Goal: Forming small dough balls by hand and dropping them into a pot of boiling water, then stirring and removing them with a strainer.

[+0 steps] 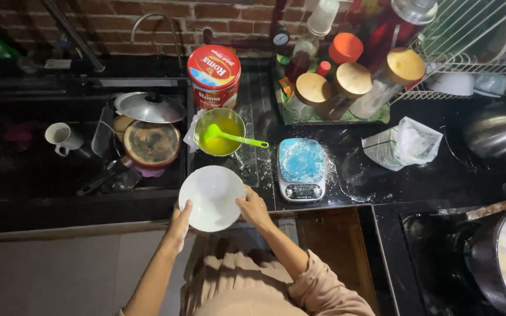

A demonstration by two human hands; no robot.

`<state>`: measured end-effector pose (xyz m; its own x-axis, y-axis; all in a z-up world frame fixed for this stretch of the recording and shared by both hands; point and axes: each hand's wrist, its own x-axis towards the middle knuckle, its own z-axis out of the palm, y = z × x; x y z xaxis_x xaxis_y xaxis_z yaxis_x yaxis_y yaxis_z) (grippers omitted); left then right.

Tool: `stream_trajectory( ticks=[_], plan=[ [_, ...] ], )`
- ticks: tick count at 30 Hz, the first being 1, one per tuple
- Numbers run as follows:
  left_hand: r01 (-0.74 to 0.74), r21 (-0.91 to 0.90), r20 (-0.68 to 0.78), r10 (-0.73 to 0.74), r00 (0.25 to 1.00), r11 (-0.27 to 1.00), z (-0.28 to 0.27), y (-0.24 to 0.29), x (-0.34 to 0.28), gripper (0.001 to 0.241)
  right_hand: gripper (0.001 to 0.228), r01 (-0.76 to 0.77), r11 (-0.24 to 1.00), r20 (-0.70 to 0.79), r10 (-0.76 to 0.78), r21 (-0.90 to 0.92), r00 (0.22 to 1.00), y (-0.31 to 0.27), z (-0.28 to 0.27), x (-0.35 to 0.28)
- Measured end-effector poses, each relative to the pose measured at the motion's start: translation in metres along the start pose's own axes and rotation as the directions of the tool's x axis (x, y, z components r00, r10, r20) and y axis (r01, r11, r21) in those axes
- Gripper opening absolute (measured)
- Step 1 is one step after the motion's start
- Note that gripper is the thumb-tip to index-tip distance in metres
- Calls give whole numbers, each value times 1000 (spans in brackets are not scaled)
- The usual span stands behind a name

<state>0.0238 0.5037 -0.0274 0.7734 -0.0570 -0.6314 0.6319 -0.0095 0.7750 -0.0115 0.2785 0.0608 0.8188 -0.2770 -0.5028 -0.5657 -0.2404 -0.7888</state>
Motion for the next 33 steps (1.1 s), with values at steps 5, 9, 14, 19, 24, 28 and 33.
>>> stream_trajectory(
  ticks=[5,9,14,19,24,28,33],
  plan=[
    [17,12,-1,-17,1000,1000,-6,-18,37,78,61,-11,1000,4,11,11,1000,-9,8,-1],
    [91,1,-5,-91,996,996,12,31,-10,87,61,-24,999,-11,23,-21,1000,-9,9,-1],
    [114,-7,-10,-114,993,993,16,37,-16,87,58,-50,996,-36,47,-78,998,-2,9,9],
    [125,-93,6,-125,992,988,22,46,-21,92,62,-74,997,-39,74,4,996,21,10,33],
    [102,-94,18,-101,995,990,27,49,-18,92,63,-97,995,-55,96,-7,994,20,6,32],
    [93,-99,22,-91,996,991,35,54,-20,96,72,-98,975,-11,103,200,995,26,-3,33],
    [43,-88,7,-43,999,995,34,36,0,90,65,-37,914,24,30,404,999,23,-36,15]
  ],
)
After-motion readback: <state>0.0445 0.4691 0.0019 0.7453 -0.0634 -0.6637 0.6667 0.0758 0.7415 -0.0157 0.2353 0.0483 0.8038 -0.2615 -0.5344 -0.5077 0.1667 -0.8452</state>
